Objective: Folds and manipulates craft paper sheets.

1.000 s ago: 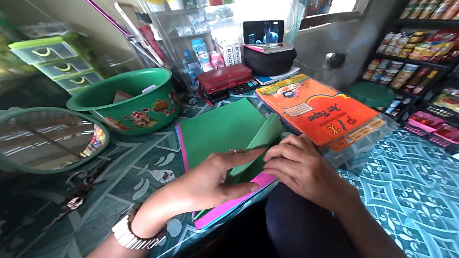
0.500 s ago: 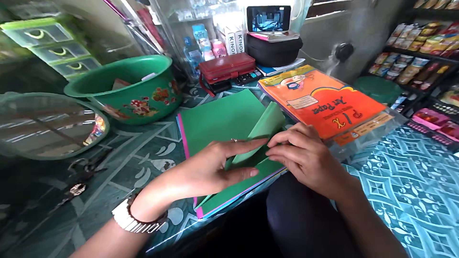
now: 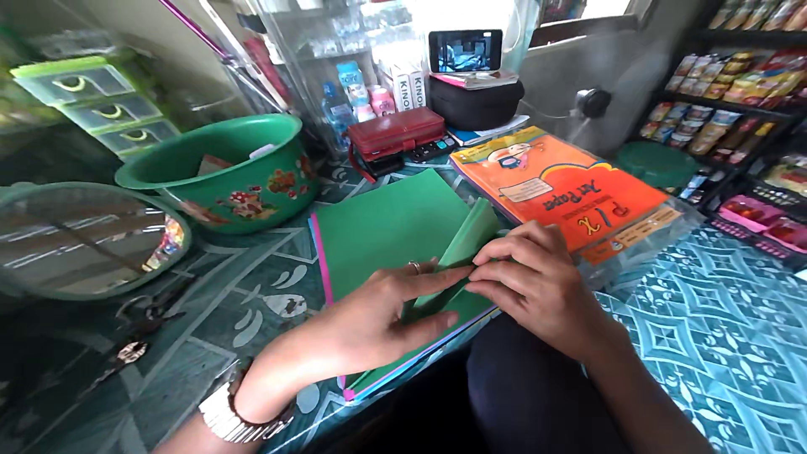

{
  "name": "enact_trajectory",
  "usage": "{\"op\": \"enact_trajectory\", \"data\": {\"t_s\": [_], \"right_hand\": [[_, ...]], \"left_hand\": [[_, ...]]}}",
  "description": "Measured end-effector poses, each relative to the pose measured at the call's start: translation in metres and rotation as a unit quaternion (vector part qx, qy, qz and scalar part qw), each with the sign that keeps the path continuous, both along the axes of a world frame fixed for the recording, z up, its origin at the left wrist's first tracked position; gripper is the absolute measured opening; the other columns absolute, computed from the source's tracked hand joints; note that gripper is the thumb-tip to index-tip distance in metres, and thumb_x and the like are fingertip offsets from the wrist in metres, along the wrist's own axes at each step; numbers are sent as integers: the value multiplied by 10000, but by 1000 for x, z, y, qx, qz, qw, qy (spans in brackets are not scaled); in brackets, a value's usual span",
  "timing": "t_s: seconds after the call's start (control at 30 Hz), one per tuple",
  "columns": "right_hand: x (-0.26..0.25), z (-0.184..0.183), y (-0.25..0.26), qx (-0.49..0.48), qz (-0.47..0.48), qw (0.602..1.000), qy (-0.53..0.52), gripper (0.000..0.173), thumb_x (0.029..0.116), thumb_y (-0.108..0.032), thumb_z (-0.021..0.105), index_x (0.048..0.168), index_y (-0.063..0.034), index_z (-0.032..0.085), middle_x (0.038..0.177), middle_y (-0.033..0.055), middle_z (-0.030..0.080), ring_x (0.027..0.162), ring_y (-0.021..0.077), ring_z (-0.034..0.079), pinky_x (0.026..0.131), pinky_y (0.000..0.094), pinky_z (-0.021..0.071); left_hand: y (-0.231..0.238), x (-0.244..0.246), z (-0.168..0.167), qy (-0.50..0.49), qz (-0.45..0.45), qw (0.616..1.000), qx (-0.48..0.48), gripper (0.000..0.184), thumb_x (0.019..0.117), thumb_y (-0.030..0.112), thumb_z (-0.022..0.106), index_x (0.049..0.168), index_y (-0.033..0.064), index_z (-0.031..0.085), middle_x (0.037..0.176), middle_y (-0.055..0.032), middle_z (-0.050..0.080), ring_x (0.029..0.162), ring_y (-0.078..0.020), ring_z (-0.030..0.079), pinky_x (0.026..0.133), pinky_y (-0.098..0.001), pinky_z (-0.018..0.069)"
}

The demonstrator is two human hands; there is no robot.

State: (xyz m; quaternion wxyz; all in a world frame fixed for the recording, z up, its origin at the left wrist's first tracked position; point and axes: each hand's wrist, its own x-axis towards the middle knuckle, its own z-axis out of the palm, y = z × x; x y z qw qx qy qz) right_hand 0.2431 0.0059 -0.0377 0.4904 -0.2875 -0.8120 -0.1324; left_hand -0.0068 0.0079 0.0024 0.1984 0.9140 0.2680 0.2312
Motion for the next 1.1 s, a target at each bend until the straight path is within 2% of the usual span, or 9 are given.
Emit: {"op": "enact_trajectory", "data": {"t_s": [0.17, 0.27, 0.33, 0.5, 0.67, 0.77, 0.87, 1.0, 1.1], "right_hand": [[3, 1, 0, 4, -20, 1000, -9, 184, 945, -303, 725, 853, -152, 777, 989, -7, 720, 991, 163, 600, 874, 355, 411], [3, 2, -2, -1, -19, 999, -28, 150, 979, -235, 678, 914, -155, 786, 1025, -5, 721, 1005, 171, 603, 881, 358, 419], [4, 3, -3, -5, -24, 999, -43, 155, 992, -201, 652, 960, -161, 798, 1063, 4, 721, 1014, 184, 607, 877, 372, 430], [3, 2, -3, 5, -28, 999, -35, 151, 965, -249, 697, 885, -154, 783, 1011, -2, 714, 1007, 180, 593, 880, 361, 410], [2, 2, -3, 11, -30, 999, -33, 156, 944, -256, 720, 844, -152, 781, 960, -12, 711, 1006, 177, 592, 883, 360, 400], [2, 1, -1, 12, -22, 999, -27, 164, 928, -263, 735, 818, -148, 776, 948, -9, 707, 997, 176, 595, 875, 355, 403], [2, 1, -1, 7, -14, 1000, -22, 162, 910, -263, 751, 799, -145, 766, 950, -2, 707, 996, 180, 599, 872, 364, 408], [4, 2, 1, -2, -11, 1000, -21, 159, 893, -306, 767, 867, -150, 782, 1011, 16, 706, 1011, 197, 596, 876, 380, 415], [7, 4, 1, -23, -1, 999, -31, 292, 937, -425, 704, 983, -153, 800, 1090, 26, 702, 1023, 191, 581, 883, 376, 417]], "left_hand": [[0, 0, 0, 5, 6, 1000, 4, 430, 1028, 324, 570, 1421, 157, 627, 1303, -9, 694, 1216, -38, 623, 1056, -247, 496], [0, 0, 1, 1, 7, 1000, 0, 434, 1024, 316, 578, 1422, 149, 624, 1300, -11, 694, 1203, -19, 623, 1043, -222, 496], [-1, 1, 1, 0, 12, 1000, -6, 448, 1022, 331, 576, 1434, 161, 614, 1304, -20, 689, 1183, -11, 624, 993, -199, 509], [-1, 1, 1, 0, 12, 1000, -13, 508, 993, 399, 624, 1443, 162, 604, 1334, -15, 675, 1205, -7, 610, 994, -204, 511], [-3, 2, -1, 7, 22, 1000, 4, 527, 973, 403, 647, 1441, 164, 608, 1327, -25, 680, 1229, -33, 605, 1026, -225, 497], [-3, 1, -1, 5, 29, 999, -11, 497, 980, 374, 636, 1439, 184, 611, 1306, -14, 686, 1176, -14, 628, 971, -205, 525], [-2, 0, 3, 6, 27, 999, -30, 492, 983, 389, 641, 1438, 205, 609, 1322, 29, 678, 1190, 11, 616, 977, -193, 523], [0, -1, 6, 8, 24, 999, -36, 466, 1001, 347, 621, 1448, 217, 599, 1289, 54, 688, 1139, 28, 629, 945, -181, 532], [1, -1, 7, 5, 21, 999, -39, 453, 1005, 335, 614, 1447, 233, 601, 1291, 60, 688, 1137, 31, 629, 949, -182, 531]]}}
